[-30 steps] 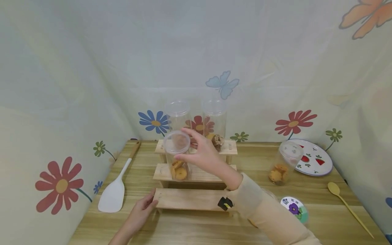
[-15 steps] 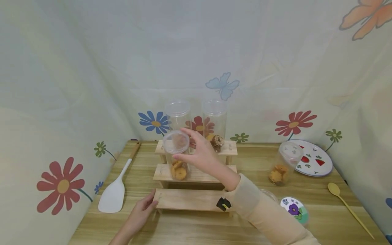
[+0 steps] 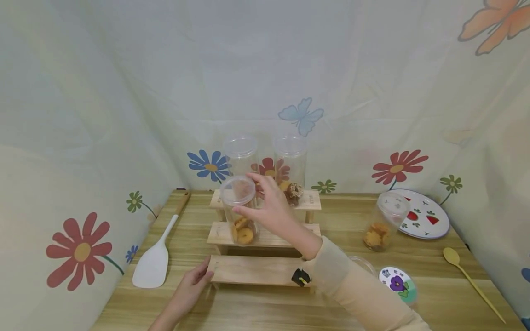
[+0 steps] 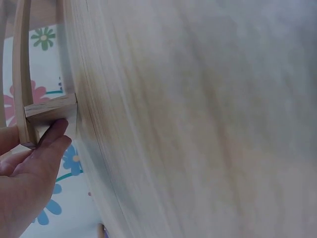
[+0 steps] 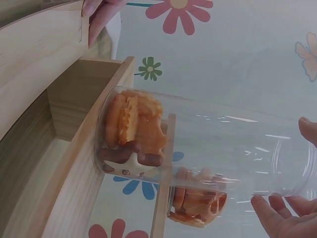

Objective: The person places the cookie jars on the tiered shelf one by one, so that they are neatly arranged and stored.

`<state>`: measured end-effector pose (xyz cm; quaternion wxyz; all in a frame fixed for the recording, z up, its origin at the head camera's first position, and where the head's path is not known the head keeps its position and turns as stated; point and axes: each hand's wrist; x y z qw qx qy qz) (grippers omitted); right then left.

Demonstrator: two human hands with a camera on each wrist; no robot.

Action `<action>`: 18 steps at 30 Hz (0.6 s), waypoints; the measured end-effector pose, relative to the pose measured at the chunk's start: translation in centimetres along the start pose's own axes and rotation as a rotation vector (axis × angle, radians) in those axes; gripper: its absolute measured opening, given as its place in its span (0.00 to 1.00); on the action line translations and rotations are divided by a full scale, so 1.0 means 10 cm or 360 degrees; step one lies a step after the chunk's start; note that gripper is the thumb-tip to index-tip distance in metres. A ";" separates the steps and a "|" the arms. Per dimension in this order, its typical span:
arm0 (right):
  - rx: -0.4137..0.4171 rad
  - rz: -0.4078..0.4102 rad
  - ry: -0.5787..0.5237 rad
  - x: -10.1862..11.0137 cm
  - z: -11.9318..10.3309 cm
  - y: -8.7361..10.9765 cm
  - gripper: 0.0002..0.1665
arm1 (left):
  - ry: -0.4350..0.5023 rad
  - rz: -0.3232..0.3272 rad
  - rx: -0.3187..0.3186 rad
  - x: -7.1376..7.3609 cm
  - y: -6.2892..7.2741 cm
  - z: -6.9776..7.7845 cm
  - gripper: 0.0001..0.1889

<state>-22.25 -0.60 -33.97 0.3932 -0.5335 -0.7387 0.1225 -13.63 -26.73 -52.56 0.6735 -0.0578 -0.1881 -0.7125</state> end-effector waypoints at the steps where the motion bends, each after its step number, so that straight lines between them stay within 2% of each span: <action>1: 0.0008 -0.0001 0.0030 -0.01 0.00 0.00 0.50 | -0.0003 -0.0002 -0.0003 0.00 0.00 0.00 0.30; 7: 0.0060 0.0016 0.0140 0.00 -0.02 0.01 0.50 | -0.0015 0.0003 0.0016 0.00 -0.01 -0.02 0.30; 13: 0.0170 0.0108 0.0069 0.08 -0.08 0.02 0.45 | -0.0025 0.0018 -0.0019 -0.01 -0.01 0.00 0.29; 18: 0.0276 0.0135 0.0071 0.19 -0.15 0.06 0.40 | -0.0016 0.0031 0.0001 -0.03 -0.01 0.01 0.28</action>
Point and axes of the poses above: each hand's wrist, its own y-axis away from the middle knuckle, its own x-axis out of the back of the hand, z = x × y, and after that the axes turned 12 degrees about x, right-handed
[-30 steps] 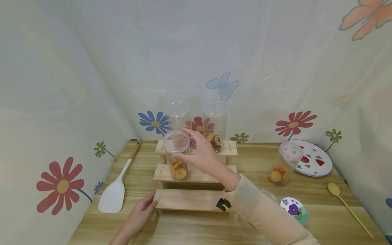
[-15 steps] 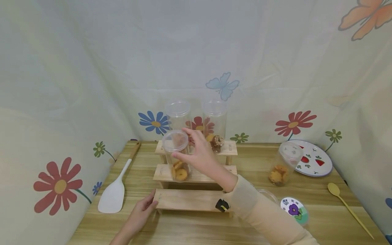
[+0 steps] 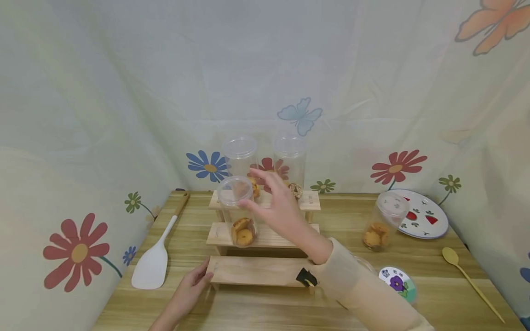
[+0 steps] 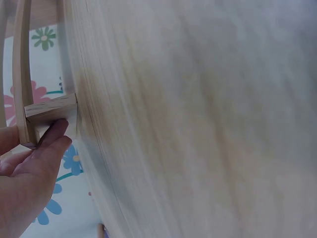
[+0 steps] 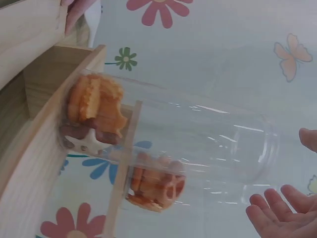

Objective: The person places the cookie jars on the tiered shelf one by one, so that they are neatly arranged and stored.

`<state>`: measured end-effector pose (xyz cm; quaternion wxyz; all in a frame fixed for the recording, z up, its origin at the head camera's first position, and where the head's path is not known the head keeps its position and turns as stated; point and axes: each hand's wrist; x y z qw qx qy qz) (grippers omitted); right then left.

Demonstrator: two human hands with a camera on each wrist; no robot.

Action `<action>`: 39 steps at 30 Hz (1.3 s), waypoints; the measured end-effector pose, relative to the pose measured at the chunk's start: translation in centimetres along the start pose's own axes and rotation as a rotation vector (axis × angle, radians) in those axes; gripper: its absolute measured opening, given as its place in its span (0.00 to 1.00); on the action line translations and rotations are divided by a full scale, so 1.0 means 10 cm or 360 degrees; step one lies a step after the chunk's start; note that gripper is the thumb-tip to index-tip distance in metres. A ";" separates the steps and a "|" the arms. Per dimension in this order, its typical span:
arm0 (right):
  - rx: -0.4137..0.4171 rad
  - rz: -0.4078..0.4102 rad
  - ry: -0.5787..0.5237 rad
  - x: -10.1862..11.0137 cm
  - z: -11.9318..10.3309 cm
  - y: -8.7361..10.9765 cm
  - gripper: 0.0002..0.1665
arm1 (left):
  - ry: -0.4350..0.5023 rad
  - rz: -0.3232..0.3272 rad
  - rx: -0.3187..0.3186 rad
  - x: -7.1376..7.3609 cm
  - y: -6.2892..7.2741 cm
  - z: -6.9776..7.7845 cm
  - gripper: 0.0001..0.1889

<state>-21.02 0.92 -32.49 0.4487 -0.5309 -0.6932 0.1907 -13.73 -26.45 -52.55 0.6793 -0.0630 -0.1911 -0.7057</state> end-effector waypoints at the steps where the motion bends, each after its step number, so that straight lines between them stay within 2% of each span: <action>1: 0.0023 0.0006 -0.0009 0.02 -0.02 0.00 0.38 | 0.0003 0.0002 0.0003 0.00 0.00 0.00 0.28; 4: 0.0071 0.0017 -0.0070 0.10 -0.06 0.03 0.34 | 0.0010 0.0011 0.0013 -0.01 0.01 0.01 0.28; 9: 0.0053 -0.0002 -0.0117 0.23 -0.16 0.10 0.27 | -0.0007 0.0017 0.0010 0.00 0.00 0.01 0.28; 14: 0.0070 -0.0031 -0.0069 0.35 -0.22 0.17 0.24 | -0.0043 0.0034 0.0004 0.02 -0.02 0.02 0.28; 19: 0.0108 -0.0014 -0.0036 0.49 -0.24 0.25 0.23 | -0.0034 0.0010 0.0006 0.02 -0.02 0.03 0.28; 22: 0.0088 0.0005 -0.0028 0.60 -0.22 0.32 0.23 | -0.0026 0.0006 0.0015 0.01 -0.01 0.04 0.28; 31: 0.0035 0.0056 0.0200 0.91 -0.13 0.53 0.23 | -0.0066 0.0008 0.0033 -0.01 0.02 0.06 0.28; 39: -0.0045 -0.0053 0.0404 1.04 0.05 0.72 0.25 | -0.0061 0.0009 0.0020 0.01 0.03 0.06 0.28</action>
Point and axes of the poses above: each hand's wrist, its own y-axis away from the middle knuckle, its own x-axis out of the back of the hand, z = x × y, and after that the axes turned 12 degrees about x, right-handed
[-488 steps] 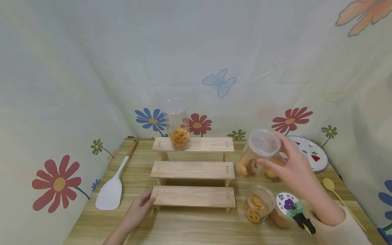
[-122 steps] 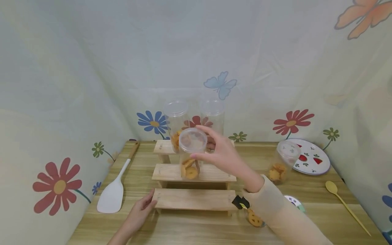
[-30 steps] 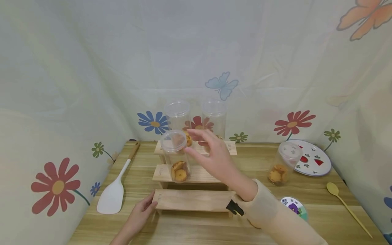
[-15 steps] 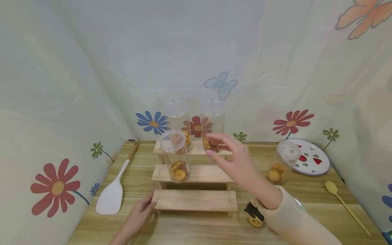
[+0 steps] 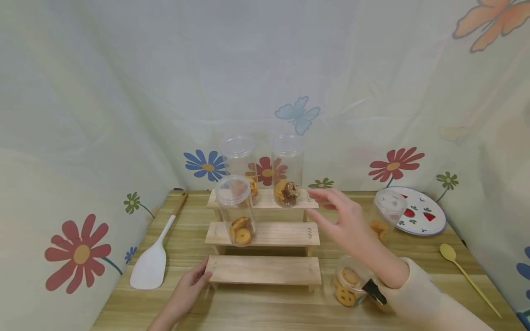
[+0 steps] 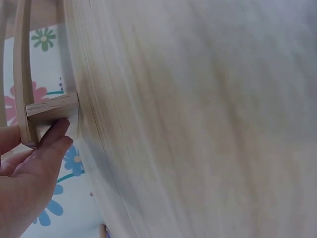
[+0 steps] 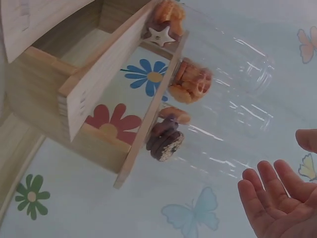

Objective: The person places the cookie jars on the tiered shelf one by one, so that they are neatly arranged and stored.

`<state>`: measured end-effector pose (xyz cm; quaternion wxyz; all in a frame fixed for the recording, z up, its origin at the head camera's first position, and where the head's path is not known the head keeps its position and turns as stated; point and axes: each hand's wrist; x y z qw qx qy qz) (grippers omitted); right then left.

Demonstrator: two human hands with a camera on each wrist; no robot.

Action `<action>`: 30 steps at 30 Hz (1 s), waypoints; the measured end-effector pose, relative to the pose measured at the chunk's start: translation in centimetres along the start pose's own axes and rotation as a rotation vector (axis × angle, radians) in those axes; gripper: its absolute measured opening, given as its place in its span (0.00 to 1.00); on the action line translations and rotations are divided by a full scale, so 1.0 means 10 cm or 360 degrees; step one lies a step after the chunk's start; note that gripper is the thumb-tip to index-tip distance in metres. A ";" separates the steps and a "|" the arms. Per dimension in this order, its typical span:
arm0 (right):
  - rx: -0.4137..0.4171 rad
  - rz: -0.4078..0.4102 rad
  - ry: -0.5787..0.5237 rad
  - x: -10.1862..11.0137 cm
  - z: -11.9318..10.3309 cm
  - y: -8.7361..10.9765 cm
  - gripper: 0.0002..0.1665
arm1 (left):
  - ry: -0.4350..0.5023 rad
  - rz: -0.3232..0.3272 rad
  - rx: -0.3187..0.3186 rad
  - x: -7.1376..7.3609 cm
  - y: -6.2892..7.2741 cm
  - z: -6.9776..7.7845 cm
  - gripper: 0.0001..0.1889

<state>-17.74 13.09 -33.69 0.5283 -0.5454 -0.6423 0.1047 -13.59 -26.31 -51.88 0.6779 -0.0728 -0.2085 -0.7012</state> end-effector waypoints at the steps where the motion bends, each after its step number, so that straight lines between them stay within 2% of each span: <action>1: -0.0016 -0.0017 0.0025 0.02 0.02 0.02 0.25 | 0.0001 0.0000 0.0000 0.00 0.00 0.00 0.28; 5: -0.0092 -0.0058 0.0111 0.11 0.12 0.14 0.25 | 0.0009 -0.0003 0.0002 0.00 -0.01 -0.01 0.28; 10: -0.0224 -0.0044 0.0215 0.25 0.24 0.27 0.24 | 0.0023 0.0004 -0.0005 0.00 -0.02 -0.03 0.28; 13: -0.0297 -0.0014 0.0236 0.35 0.30 0.35 0.24 | 0.0025 0.0004 -0.0009 0.00 -0.04 -0.05 0.28; 20: -0.0352 0.0063 0.0359 0.52 0.50 0.54 0.27 | 0.0018 0.0010 0.0008 0.00 -0.04 -0.06 0.28; 27: -0.0529 0.0127 0.0414 0.66 0.70 0.70 0.31 | 0.0024 -0.0004 -0.0005 0.00 -0.04 -0.06 0.28; 30: -0.0552 0.0156 0.0456 0.71 0.81 0.75 0.31 | 0.0019 0.0000 -0.0008 0.00 -0.05 -0.07 0.28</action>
Point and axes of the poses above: each hand's wrist, its own y-axis away from the middle knuckle, its own x-axis out of the back of the hand, z = x × y, and after that the axes turned 12 degrees about x, right-handed
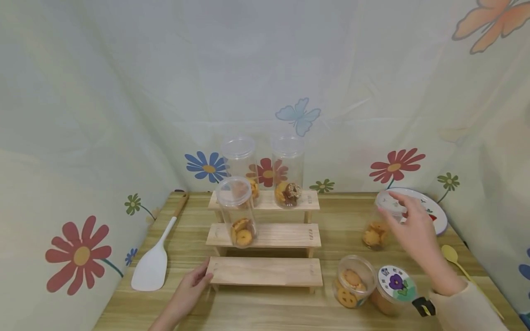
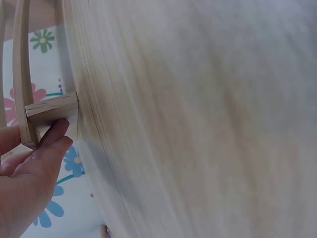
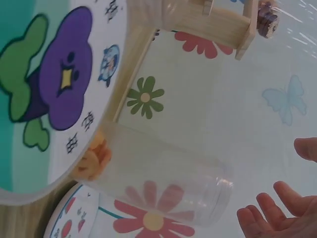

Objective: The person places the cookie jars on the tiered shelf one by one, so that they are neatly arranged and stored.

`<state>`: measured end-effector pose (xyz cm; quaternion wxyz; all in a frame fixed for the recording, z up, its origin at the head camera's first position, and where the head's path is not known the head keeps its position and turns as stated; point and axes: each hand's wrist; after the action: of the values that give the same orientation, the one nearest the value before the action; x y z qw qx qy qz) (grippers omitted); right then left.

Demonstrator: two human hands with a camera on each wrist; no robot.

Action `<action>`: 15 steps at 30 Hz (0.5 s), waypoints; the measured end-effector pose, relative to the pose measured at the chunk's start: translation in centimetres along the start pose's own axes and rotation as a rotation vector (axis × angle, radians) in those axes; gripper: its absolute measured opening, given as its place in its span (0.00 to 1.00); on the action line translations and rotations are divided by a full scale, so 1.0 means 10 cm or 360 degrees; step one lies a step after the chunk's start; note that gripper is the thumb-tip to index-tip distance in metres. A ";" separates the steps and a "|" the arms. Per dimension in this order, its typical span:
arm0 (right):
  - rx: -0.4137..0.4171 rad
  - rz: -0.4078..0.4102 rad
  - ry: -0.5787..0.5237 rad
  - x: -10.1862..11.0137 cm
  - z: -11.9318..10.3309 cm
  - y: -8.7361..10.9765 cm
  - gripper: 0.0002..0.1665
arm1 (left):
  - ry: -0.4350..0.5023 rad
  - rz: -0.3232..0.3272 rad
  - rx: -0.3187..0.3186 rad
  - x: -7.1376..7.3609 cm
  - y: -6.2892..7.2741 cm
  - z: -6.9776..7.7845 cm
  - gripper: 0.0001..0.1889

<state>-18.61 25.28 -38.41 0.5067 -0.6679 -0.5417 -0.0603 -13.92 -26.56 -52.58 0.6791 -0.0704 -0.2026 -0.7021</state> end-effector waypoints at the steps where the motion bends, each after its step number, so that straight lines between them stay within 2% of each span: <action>1: -0.0002 0.0008 0.0009 0.01 0.04 0.00 0.32 | -0.0002 0.0000 0.0003 0.00 0.00 0.00 0.28; 7: -0.0070 -0.0060 0.0019 0.02 0.28 0.02 0.41 | -0.0006 -0.0002 0.0022 0.00 0.02 0.02 0.29; 12: -0.0231 -0.0163 -0.0022 0.03 0.45 0.02 0.49 | -0.0015 0.0003 0.0034 0.00 0.02 0.04 0.29; 15: -0.0337 -0.0274 -0.0051 0.04 0.52 0.01 0.54 | 0.0004 0.0000 0.0042 0.00 0.02 0.04 0.28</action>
<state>-20.78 29.43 -40.72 0.4176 -0.6696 -0.5956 -0.1498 -13.81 -26.34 -52.16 0.6802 -0.0606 -0.2111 -0.6994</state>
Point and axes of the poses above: each hand's wrist, its own y-axis away from the middle knuckle, its own x-axis out of the back of the hand, z = x × y, and after that the axes turned 12 degrees about x, right-handed
